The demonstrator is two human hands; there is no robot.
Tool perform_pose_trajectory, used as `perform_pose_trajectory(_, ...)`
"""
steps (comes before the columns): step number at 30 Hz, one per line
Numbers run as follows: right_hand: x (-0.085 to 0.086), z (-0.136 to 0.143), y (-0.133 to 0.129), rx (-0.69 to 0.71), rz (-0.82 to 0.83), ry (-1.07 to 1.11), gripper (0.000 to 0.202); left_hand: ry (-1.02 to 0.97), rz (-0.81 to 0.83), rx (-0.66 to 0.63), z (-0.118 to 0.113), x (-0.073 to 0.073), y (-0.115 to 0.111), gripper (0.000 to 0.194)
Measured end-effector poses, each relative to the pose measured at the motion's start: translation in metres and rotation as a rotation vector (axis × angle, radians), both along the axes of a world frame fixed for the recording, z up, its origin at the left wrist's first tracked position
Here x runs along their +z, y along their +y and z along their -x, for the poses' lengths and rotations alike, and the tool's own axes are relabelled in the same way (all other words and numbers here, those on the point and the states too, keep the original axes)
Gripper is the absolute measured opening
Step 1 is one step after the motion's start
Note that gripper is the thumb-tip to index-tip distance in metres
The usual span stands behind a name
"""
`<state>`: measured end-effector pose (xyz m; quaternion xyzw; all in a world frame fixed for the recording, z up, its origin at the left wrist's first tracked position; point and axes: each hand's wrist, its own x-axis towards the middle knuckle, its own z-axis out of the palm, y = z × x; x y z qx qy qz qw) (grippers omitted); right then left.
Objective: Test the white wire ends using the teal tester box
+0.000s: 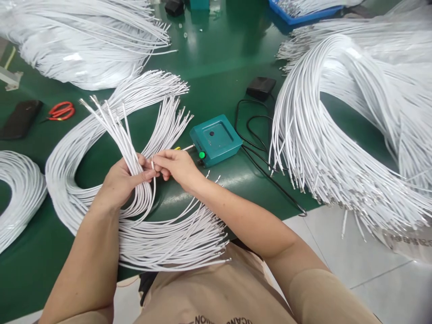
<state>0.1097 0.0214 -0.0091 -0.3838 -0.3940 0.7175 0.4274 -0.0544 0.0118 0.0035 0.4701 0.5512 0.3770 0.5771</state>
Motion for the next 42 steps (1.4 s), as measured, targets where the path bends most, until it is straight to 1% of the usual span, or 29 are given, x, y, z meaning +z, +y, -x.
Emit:
perform_pose_trajectory(2,0.001,-0.001,0.002,0.038,0.115,0.150,0.016,-0.013,-0.021,-0.002,0.000,-0.001,0.000,0.040)
perform_pose_trajectory(4,0.003,-0.003,0.003,0.068,0.168,0.209,0.025,0.011,-0.049,-0.001,-0.001,-0.003,0.000,0.042)
perform_pose_trajectory(5,0.004,-0.004,0.004,0.079,0.173,0.211,0.028,0.028,-0.064,-0.007,-0.001,-0.003,-0.001,0.042)
perform_pose_trajectory(8,0.006,-0.007,0.007,0.065,0.144,0.160,0.025,0.058,-0.100,-0.055,-0.005,-0.005,-0.001,0.040)
perform_pose_trajectory(11,0.008,-0.008,0.010,0.061,0.112,0.075,0.032,0.092,-0.140,-0.093,-0.009,-0.006,-0.001,0.038)
perform_pose_trajectory(14,0.009,-0.008,0.010,0.091,0.103,0.033,0.033,0.070,-0.171,-0.122,-0.011,-0.007,-0.001,0.037)
perform_pose_trajectory(16,0.008,-0.009,0.010,0.117,0.109,0.072,0.036,0.042,-0.173,-0.118,-0.011,-0.007,-0.001,0.037)
perform_pose_trajectory(20,0.004,-0.010,0.012,0.164,0.141,0.192,0.043,0.019,-0.157,-0.057,-0.009,-0.004,0.000,0.038)
perform_pose_trajectory(22,0.003,-0.010,0.012,0.164,0.145,0.225,0.039,-0.006,-0.158,-0.042,-0.008,-0.003,0.001,0.039)
perform_pose_trajectory(24,0.004,-0.010,0.011,0.135,0.145,0.224,0.031,-0.029,-0.167,-0.044,-0.007,-0.003,0.001,0.039)
perform_pose_trajectory(26,0.006,-0.009,0.010,0.082,0.124,0.177,0.029,-0.040,-0.188,-0.054,-0.006,-0.004,0.002,0.042)
perform_pose_trajectory(29,0.010,-0.008,0.009,-0.009,0.044,0.047,0.026,-0.047,-0.223,-0.079,-0.005,-0.007,0.002,0.056)
perform_pose_trajectory(31,0.012,-0.009,0.009,-0.039,0.004,-0.017,0.020,-0.044,-0.241,-0.093,-0.005,-0.007,0.001,0.061)
perform_pose_trajectory(33,0.014,-0.010,0.009,-0.023,0.002,-0.026,0.016,-0.029,-0.250,-0.101,-0.005,-0.006,0.000,0.059)
perform_pose_trajectory(36,0.015,-0.012,0.010,-0.001,0.019,-0.042,0.016,-0.005,-0.256,-0.127,-0.005,-0.006,-0.001,0.050)
perform_pose_trajectory(40,0.015,-0.012,0.011,-0.035,-0.068,-0.196,0.009,0.024,-0.268,-0.146,-0.004,-0.008,-0.001,0.041)
perform_pose_trajectory(42,0.015,-0.012,0.011,-0.024,-0.073,-0.262,0.007,0.040,-0.263,-0.146,-0.004,-0.009,-0.001,0.039)
